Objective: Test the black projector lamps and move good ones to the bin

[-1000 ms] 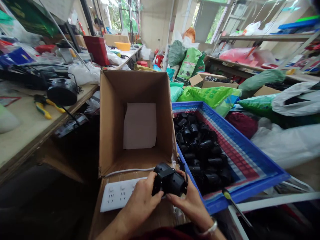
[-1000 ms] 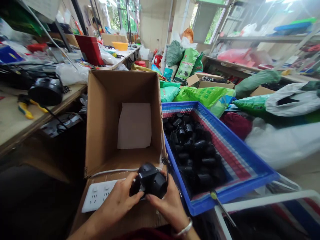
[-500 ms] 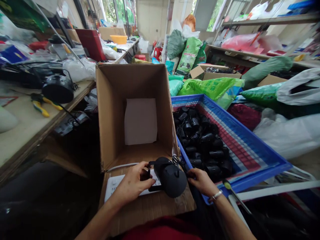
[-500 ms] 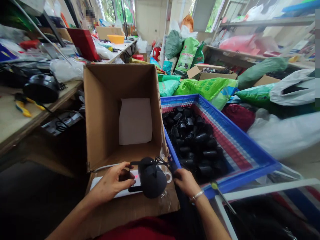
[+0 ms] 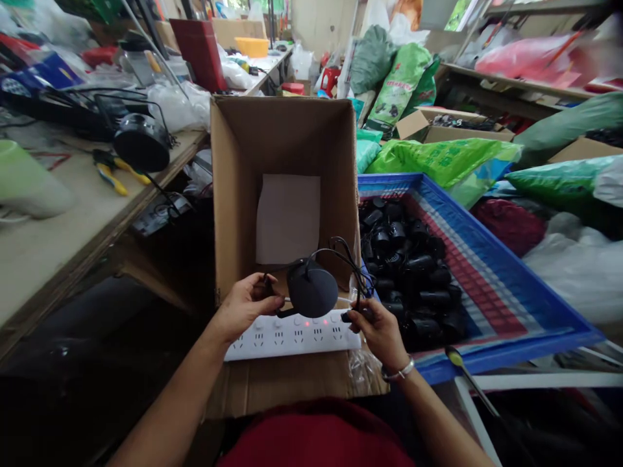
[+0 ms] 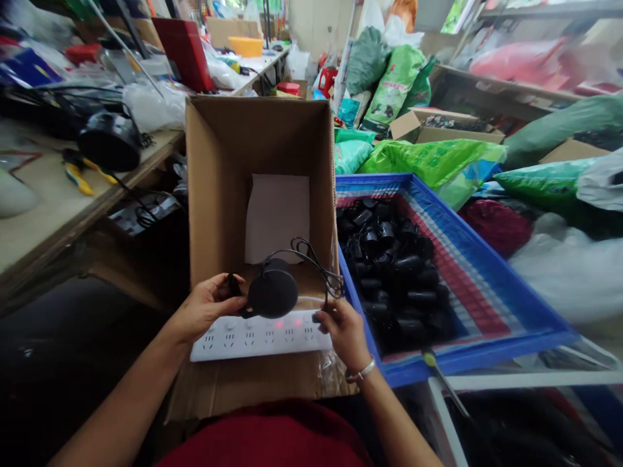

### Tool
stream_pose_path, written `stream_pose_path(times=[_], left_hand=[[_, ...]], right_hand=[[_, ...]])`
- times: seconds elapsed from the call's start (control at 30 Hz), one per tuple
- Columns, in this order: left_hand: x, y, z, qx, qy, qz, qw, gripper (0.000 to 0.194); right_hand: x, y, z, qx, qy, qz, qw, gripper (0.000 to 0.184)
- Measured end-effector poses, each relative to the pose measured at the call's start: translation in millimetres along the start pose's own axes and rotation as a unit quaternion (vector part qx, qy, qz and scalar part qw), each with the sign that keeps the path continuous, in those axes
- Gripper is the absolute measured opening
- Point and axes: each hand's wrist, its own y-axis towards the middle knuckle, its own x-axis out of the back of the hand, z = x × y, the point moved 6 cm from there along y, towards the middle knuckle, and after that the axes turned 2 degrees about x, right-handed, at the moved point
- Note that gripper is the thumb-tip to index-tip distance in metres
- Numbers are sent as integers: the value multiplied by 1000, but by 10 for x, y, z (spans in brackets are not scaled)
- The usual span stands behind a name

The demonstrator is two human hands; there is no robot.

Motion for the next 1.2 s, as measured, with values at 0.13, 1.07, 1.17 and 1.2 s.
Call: stream_pose_path(times=[0.13,1.07,1.17,1.2], left_hand=[[91,6,62,-5,-11,-25,1000,39],[41,169,73,-121,-31,37,991,32],[29,147,44,-126,-34,48,990,30],[24,139,39,-127,-32,50,990,29]], right_hand=[[-104,-2,-88,15,-18,7,1000,24],[-202,-204,-204,153,-114,9,982,5],[-174,-175,-242,172,-111,-13,979,8],[-165,-164,-261,176,-114,-17,978,11]])
